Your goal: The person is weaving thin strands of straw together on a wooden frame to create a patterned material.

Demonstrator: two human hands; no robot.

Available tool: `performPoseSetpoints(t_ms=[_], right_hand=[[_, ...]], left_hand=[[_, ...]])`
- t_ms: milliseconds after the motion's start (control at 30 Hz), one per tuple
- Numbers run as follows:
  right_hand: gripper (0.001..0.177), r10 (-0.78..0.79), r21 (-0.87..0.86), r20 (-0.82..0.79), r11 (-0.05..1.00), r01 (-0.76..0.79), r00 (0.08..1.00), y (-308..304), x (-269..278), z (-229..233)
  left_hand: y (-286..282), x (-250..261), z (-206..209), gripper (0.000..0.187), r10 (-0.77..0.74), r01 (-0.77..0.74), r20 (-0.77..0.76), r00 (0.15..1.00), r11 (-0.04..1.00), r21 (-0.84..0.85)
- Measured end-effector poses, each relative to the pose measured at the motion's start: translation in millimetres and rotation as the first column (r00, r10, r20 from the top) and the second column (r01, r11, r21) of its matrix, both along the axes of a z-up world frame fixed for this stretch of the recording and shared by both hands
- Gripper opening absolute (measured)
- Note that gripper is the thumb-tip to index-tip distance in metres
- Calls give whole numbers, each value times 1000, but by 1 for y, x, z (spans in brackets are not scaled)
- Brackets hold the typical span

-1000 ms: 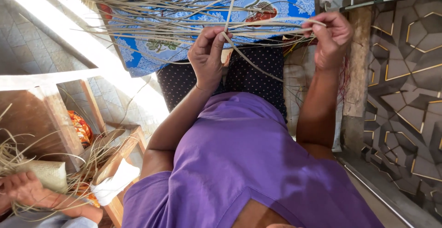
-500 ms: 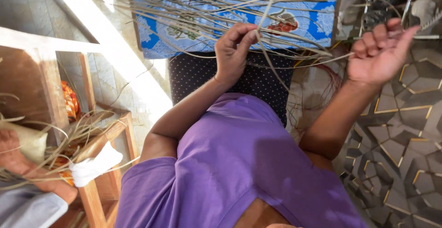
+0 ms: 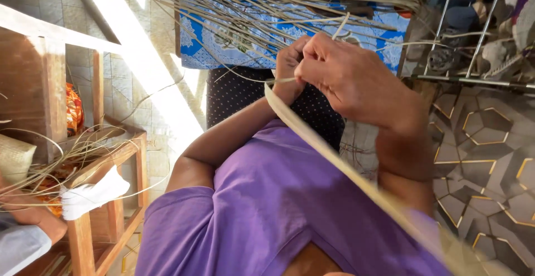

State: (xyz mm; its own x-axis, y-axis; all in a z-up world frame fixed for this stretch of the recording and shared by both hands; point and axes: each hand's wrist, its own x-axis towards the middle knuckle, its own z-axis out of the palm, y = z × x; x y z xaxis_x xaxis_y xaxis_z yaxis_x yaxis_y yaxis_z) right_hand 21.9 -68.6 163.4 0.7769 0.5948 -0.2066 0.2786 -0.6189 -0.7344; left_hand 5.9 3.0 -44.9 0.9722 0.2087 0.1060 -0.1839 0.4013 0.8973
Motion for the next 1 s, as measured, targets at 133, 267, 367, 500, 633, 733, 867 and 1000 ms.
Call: performPoseSetpoints(t_ms=[133,267,367,500,633,733,867,1000], right_hand=[[10,182,128,233,968,-216,955,-27,26,-56],[5,-210,270,152,949,164,966,-34,26,-86],[12,-298,474,48,847,241,953,-51,31,-128],[4,-276,469,105,861,197,955,-50,24,-114],[8,-287,520,3,819,243,958,-57,24,-124],[9,-330,529,-73,787,317,941,-61,25,-132],[7,-329,508,-95,796,330,940,-65,26,-140],[7,-319,498,-69,810,310,945,-61,24,-133]], left_hand=[[0,-1,-1,7,-14,9,-76,997,998,-69],[-2,2,5,10,-70,61,-118,991,995,-72],[-11,5,-2,11,-9,-6,-66,998,977,-215],[-12,4,-2,12,-17,0,-71,997,973,-233],[-12,6,2,13,-24,5,-74,997,971,-241],[-13,5,2,13,-30,6,-90,995,964,-264],[-13,5,-2,15,-43,9,-108,993,955,-297],[-12,5,-3,16,-55,12,-126,990,947,-320]])
